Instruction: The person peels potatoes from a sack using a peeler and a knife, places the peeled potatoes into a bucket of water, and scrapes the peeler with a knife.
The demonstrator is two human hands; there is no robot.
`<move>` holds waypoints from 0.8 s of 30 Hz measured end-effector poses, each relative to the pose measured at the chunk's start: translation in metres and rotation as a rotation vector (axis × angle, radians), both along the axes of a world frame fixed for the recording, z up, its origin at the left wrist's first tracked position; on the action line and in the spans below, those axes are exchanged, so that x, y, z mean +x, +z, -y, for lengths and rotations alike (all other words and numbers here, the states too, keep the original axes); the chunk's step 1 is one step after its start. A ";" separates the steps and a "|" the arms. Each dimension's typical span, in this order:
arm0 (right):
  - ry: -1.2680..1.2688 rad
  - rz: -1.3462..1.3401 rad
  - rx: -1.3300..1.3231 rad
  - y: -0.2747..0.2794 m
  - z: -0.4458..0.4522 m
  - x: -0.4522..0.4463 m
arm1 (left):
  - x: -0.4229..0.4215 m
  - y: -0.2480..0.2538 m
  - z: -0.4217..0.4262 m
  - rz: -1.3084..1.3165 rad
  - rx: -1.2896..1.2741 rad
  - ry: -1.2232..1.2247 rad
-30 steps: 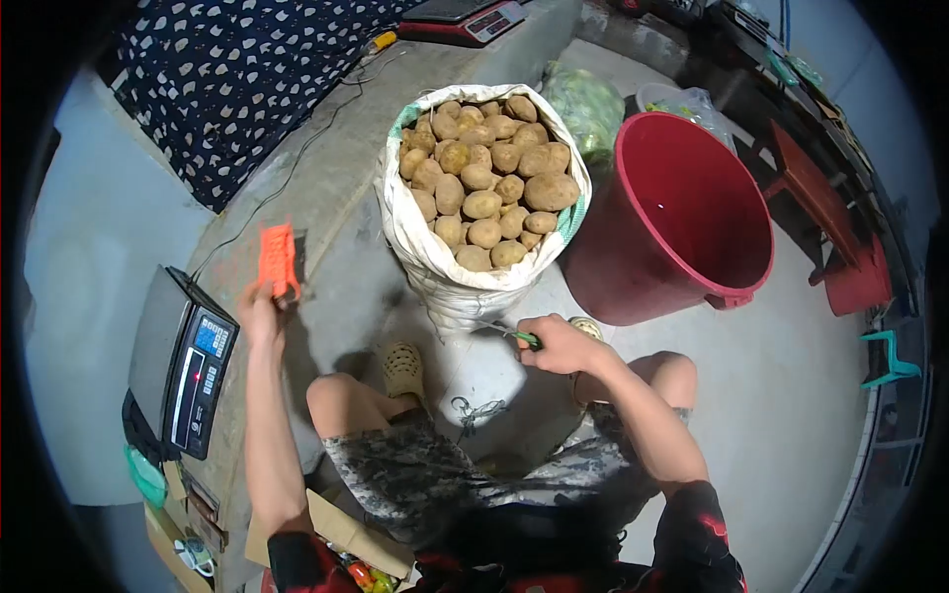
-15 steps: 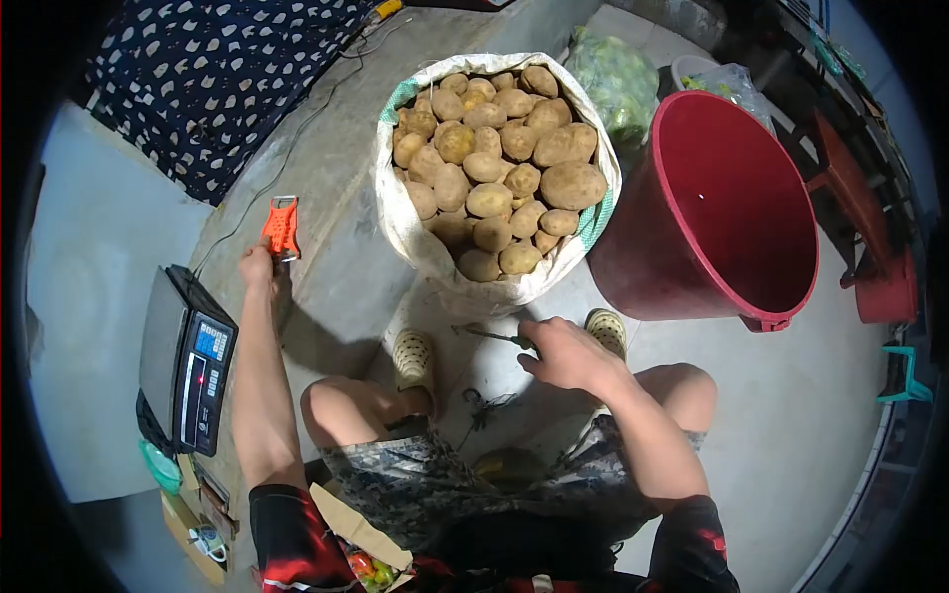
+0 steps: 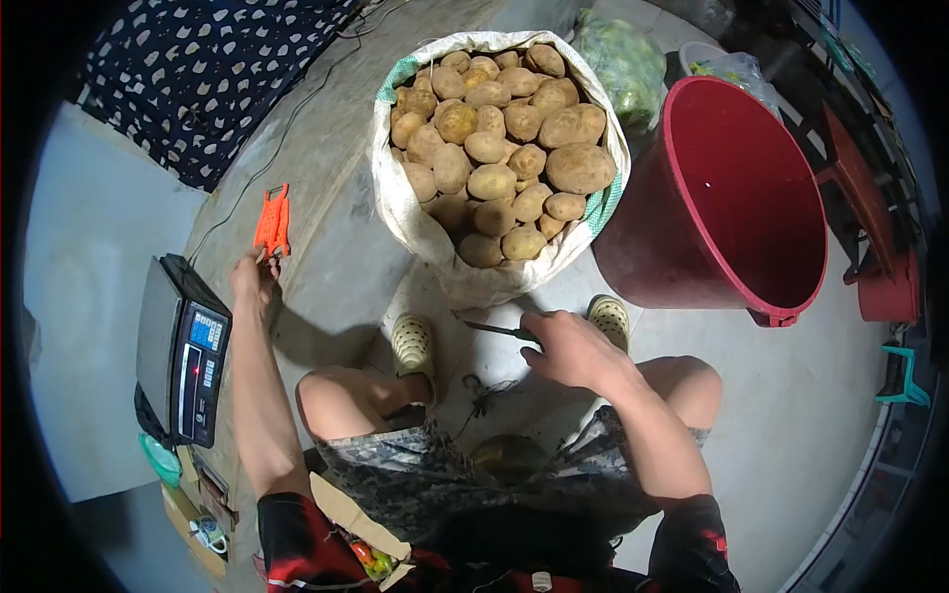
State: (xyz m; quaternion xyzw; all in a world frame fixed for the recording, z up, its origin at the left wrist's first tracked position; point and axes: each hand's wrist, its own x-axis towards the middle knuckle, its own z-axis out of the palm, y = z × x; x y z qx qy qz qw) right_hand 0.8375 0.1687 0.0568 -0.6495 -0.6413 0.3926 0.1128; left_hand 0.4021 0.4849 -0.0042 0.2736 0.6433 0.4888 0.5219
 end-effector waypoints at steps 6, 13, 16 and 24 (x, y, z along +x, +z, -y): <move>0.000 -0.010 0.032 -0.002 0.004 -0.002 | -0.014 -0.014 0.012 0.486 -0.109 0.009; -0.008 -0.020 0.047 0.000 0.007 0.001 | 0.026 0.009 0.083 0.793 -0.008 0.130; -0.013 -0.054 0.079 0.006 0.009 0.000 | 0.030 0.006 0.091 0.894 0.037 0.095; -0.039 -0.043 0.174 0.001 0.019 0.005 | 0.032 0.008 0.077 1.036 0.085 0.193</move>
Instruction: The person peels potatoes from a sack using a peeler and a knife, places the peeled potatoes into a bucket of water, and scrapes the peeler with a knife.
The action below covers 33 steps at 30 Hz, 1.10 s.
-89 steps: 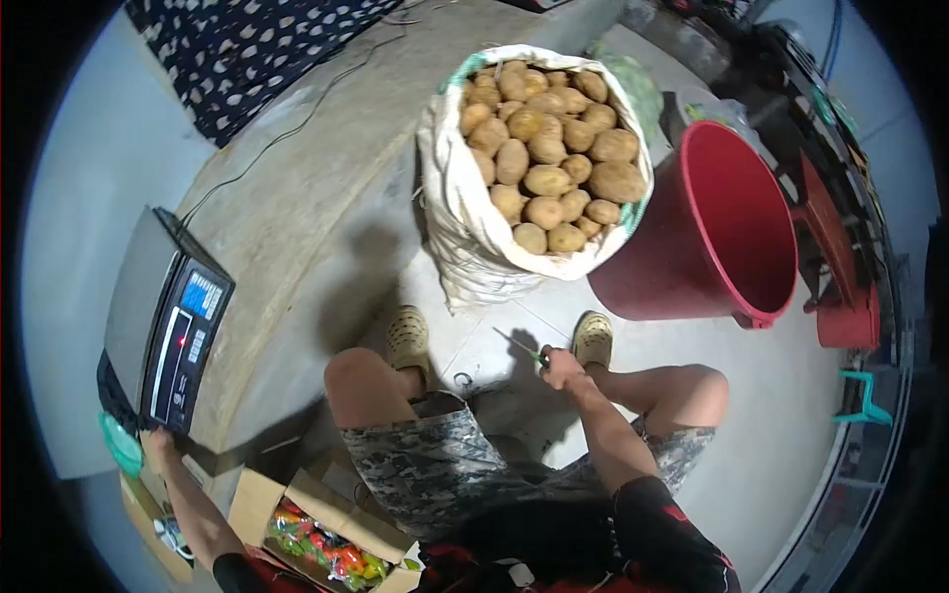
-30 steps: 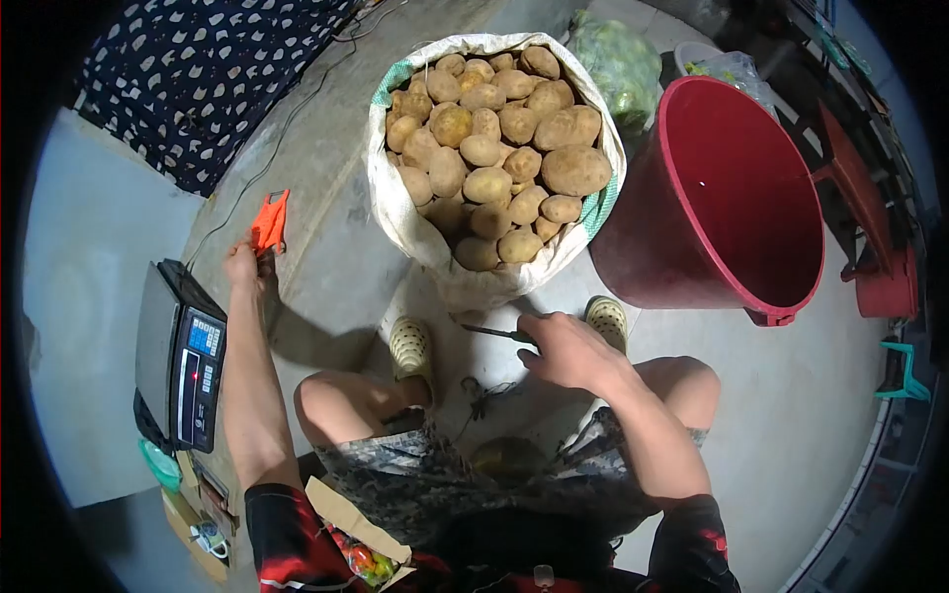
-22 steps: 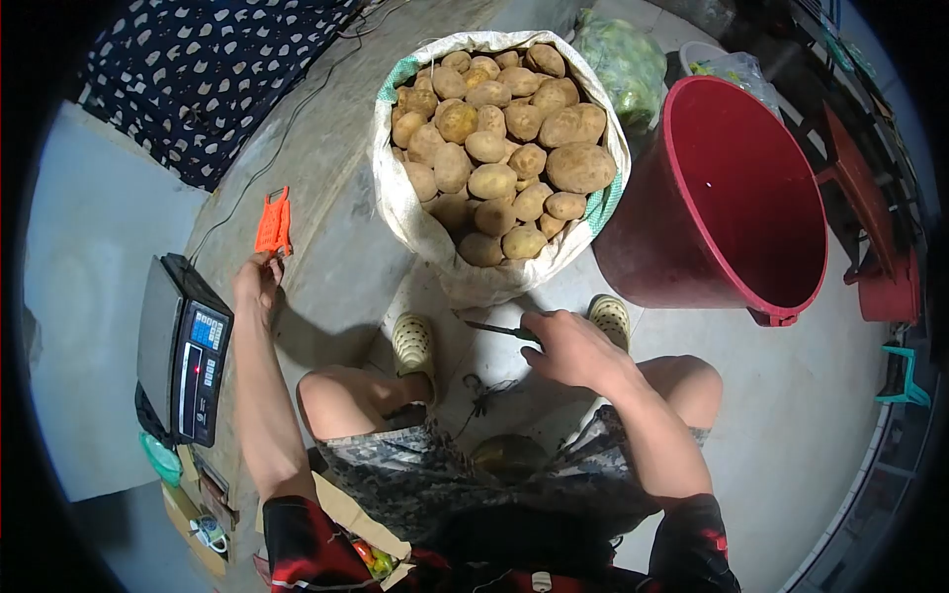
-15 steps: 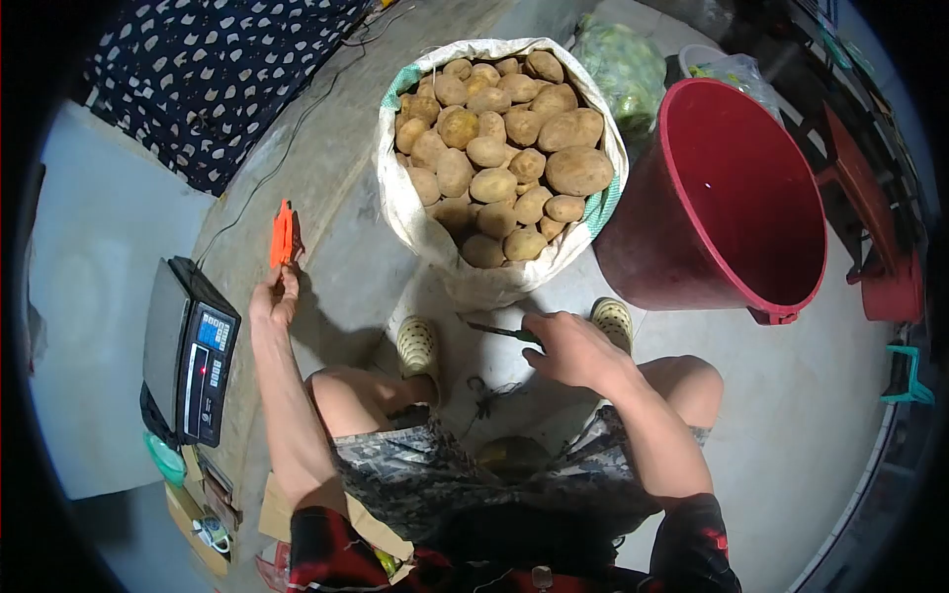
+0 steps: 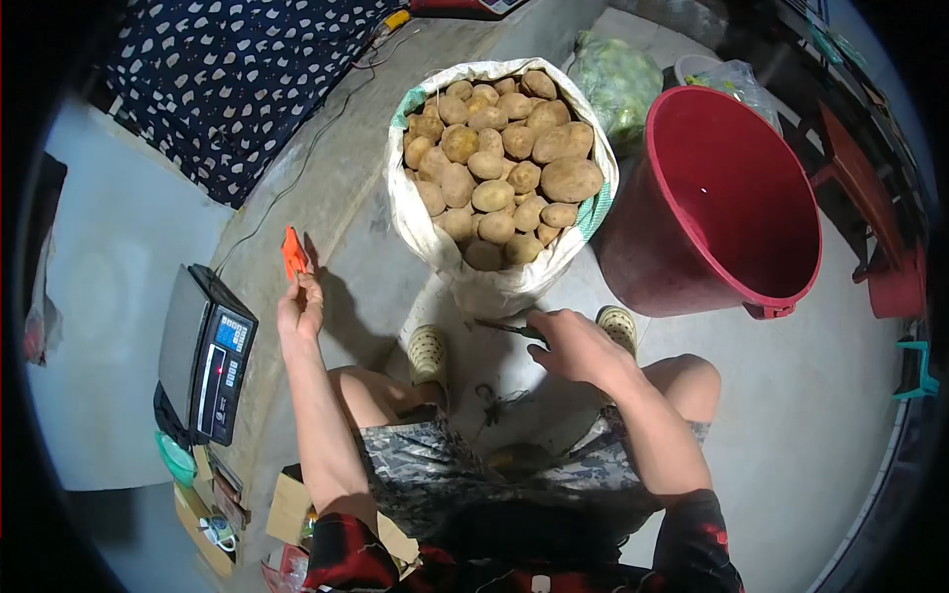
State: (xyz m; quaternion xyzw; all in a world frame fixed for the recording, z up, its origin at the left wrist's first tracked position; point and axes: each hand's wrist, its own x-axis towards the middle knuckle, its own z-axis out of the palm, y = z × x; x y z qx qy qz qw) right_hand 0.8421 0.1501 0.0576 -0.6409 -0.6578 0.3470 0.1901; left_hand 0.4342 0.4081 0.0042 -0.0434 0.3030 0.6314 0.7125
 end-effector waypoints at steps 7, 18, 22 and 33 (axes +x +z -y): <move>0.002 -0.003 0.049 -0.004 -0.001 -0.001 | 0.049 -0.007 0.042 -0.122 0.050 -0.098; -0.495 -0.718 0.627 0.001 -0.024 0.007 | 0.206 0.084 0.169 -1.132 0.681 -0.978; -0.500 -0.859 0.284 0.018 -0.013 0.029 | 0.223 0.065 0.164 -0.928 0.746 -1.020; -0.704 -0.962 0.312 0.019 -0.012 0.040 | 0.249 0.023 0.179 -0.015 0.569 -0.935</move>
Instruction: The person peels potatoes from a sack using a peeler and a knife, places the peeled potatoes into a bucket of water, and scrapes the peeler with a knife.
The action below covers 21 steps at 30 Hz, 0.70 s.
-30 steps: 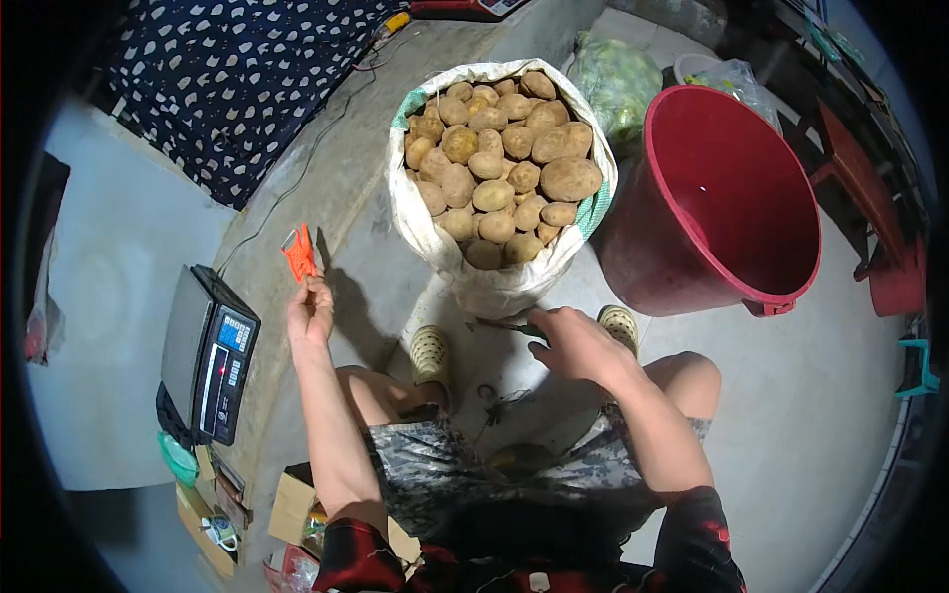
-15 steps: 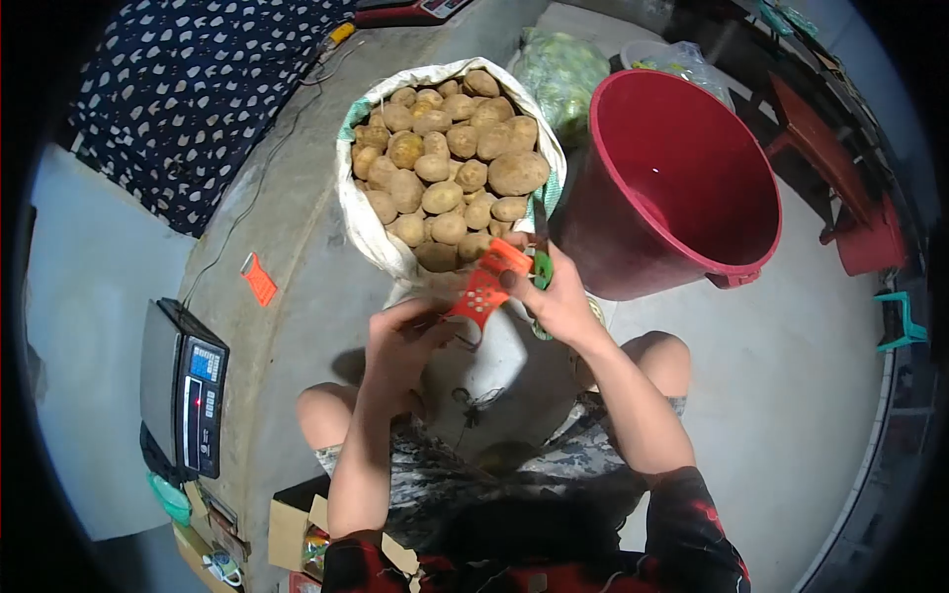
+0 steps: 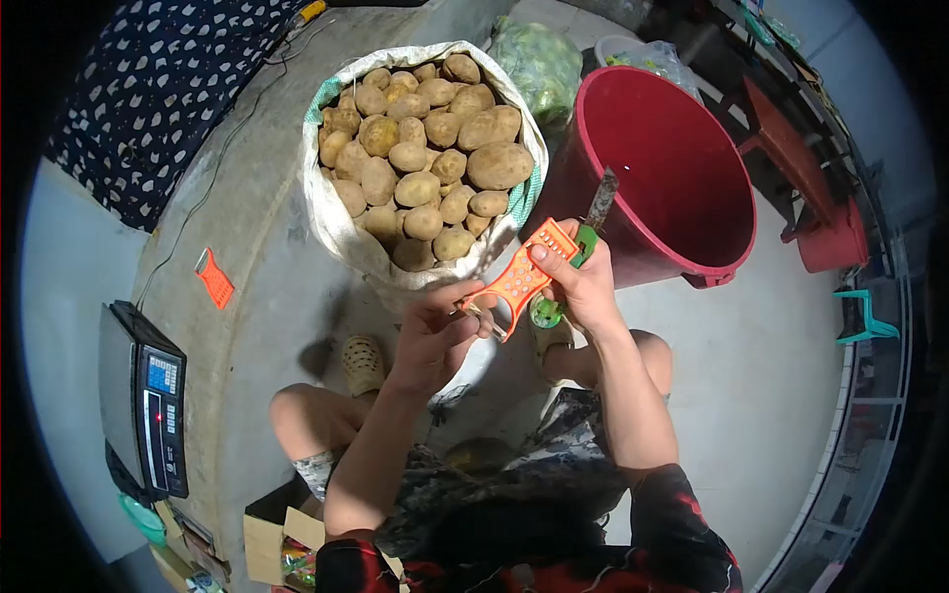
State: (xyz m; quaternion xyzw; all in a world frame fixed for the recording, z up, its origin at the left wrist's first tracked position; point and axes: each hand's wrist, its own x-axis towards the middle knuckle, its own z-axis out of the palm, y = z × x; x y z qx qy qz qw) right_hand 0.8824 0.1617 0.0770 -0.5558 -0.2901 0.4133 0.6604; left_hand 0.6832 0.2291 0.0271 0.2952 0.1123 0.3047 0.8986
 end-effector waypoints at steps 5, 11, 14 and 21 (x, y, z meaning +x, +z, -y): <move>-0.005 0.009 0.026 -0.002 0.002 0.000 | 0.007 -0.009 0.004 0.146 0.000 -0.025; -0.027 0.002 0.061 -0.004 0.002 -0.003 | 0.007 -0.002 0.009 0.105 0.001 0.029; -0.047 0.020 0.086 -0.004 0.000 -0.006 | 0.008 -0.002 0.009 0.107 0.003 0.052; -0.070 0.114 0.109 -0.008 0.001 -0.006 | 0.010 -0.009 0.007 0.123 0.058 0.086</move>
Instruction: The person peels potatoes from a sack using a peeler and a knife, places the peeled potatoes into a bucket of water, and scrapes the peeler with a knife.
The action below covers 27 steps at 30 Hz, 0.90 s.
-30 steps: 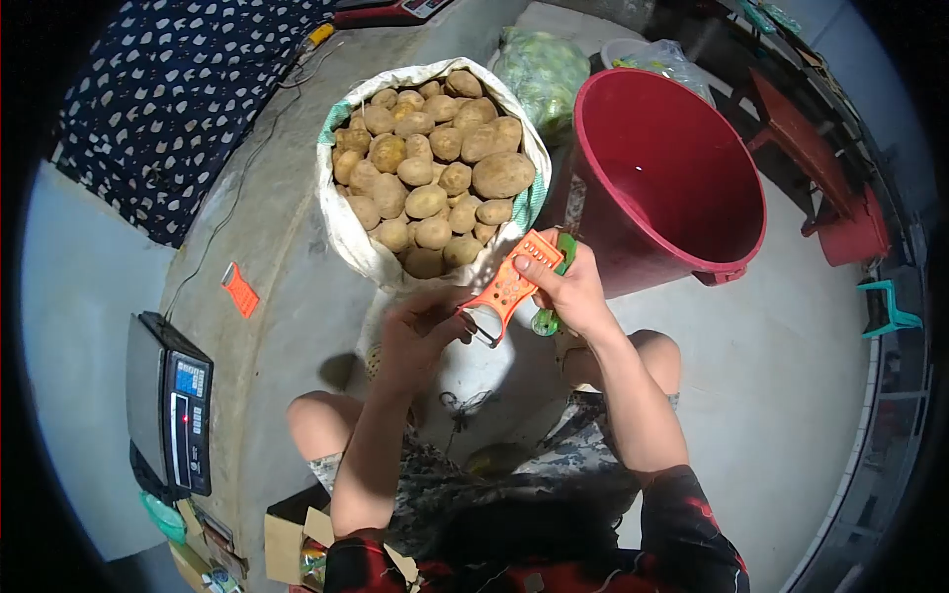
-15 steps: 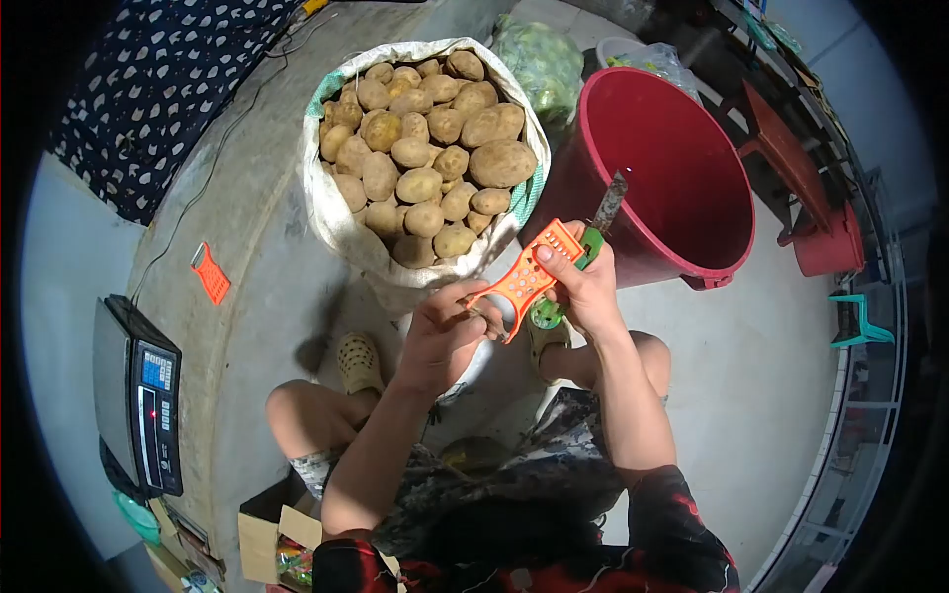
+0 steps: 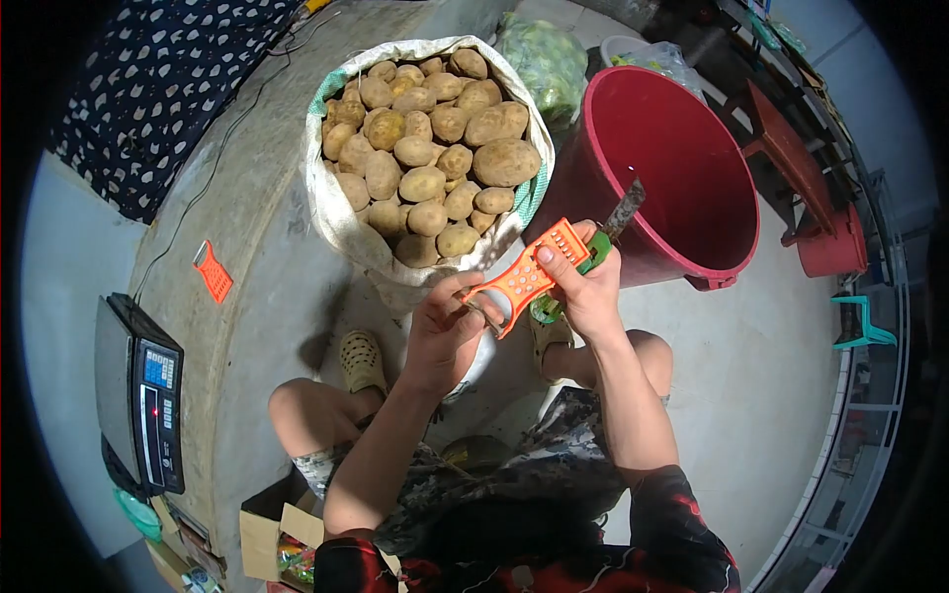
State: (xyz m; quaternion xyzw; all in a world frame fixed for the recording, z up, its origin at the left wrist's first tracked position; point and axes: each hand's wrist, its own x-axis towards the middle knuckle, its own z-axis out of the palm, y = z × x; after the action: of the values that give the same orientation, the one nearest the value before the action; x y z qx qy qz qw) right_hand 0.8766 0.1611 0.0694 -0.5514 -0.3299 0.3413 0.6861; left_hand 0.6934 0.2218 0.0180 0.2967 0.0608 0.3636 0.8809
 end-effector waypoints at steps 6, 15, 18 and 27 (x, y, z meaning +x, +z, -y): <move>-0.047 0.091 0.062 0.000 -0.002 -0.001 | 0.002 -0.002 -0.002 0.019 0.033 0.029; -0.032 0.003 0.053 0.004 -0.001 -0.001 | 0.003 0.005 0.001 0.043 0.029 -0.018; -0.011 -0.006 0.044 0.007 0.001 -0.001 | 0.001 0.002 0.003 0.011 -0.011 -0.014; -0.010 0.073 0.067 0.004 0.002 0.001 | 0.000 -0.003 0.001 0.005 -0.021 -0.003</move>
State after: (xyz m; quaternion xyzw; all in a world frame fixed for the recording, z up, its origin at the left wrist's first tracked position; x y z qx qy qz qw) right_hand 0.8774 0.1593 0.0732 -0.5420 -0.3632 0.3062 0.6932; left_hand 0.6931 0.2207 0.0145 0.2865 0.0621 0.3623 0.8848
